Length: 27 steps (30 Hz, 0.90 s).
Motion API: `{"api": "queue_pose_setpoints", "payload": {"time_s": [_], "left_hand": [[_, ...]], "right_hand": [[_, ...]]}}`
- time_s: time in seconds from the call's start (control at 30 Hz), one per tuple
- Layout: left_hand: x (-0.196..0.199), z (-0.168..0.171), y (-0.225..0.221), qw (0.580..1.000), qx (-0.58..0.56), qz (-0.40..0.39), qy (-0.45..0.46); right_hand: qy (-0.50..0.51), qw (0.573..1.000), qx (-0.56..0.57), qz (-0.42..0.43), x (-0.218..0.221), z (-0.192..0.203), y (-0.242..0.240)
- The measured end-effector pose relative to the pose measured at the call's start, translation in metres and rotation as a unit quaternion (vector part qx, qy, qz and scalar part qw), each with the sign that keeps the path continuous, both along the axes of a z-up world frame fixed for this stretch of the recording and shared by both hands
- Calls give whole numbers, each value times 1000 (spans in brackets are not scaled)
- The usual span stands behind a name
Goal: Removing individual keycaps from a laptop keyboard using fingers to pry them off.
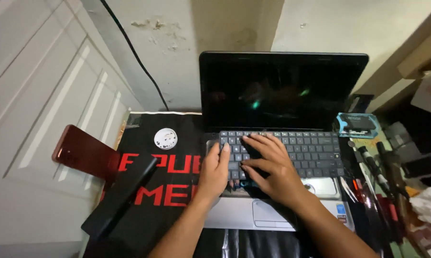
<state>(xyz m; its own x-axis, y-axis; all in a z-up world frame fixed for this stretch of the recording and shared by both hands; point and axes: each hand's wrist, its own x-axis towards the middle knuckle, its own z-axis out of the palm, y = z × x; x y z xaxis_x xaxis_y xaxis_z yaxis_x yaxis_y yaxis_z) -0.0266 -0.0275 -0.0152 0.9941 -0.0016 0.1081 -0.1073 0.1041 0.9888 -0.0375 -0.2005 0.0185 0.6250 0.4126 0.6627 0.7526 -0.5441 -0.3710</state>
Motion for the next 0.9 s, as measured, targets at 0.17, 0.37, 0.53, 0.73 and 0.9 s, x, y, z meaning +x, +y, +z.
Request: {"api": "queue_pose_setpoints", "payload": {"time_s": [0.17, 0.37, 0.53, 0.73, 0.9], "left_hand": [[4, -26, 0, 995, 89, 39, -36], [-8, -13, 0, 985, 162, 16, -48], [-8, -10, 0, 986, 158, 3, -57], [-13, 4, -1, 982, 184, -12, -35], [-13, -6, -1, 979, 203, -14, -35]], "right_hand": [[-31, 998, 8, -50, -6, -4, 2], [-60, 998, -29, -20, -10, -8, -7], [-46, 999, -14, -18, -12, -6, -7], [-31, 999, -9, -31, -14, -4, -8], [-10, 1000, -2, -21, -14, -5, -12]]}}
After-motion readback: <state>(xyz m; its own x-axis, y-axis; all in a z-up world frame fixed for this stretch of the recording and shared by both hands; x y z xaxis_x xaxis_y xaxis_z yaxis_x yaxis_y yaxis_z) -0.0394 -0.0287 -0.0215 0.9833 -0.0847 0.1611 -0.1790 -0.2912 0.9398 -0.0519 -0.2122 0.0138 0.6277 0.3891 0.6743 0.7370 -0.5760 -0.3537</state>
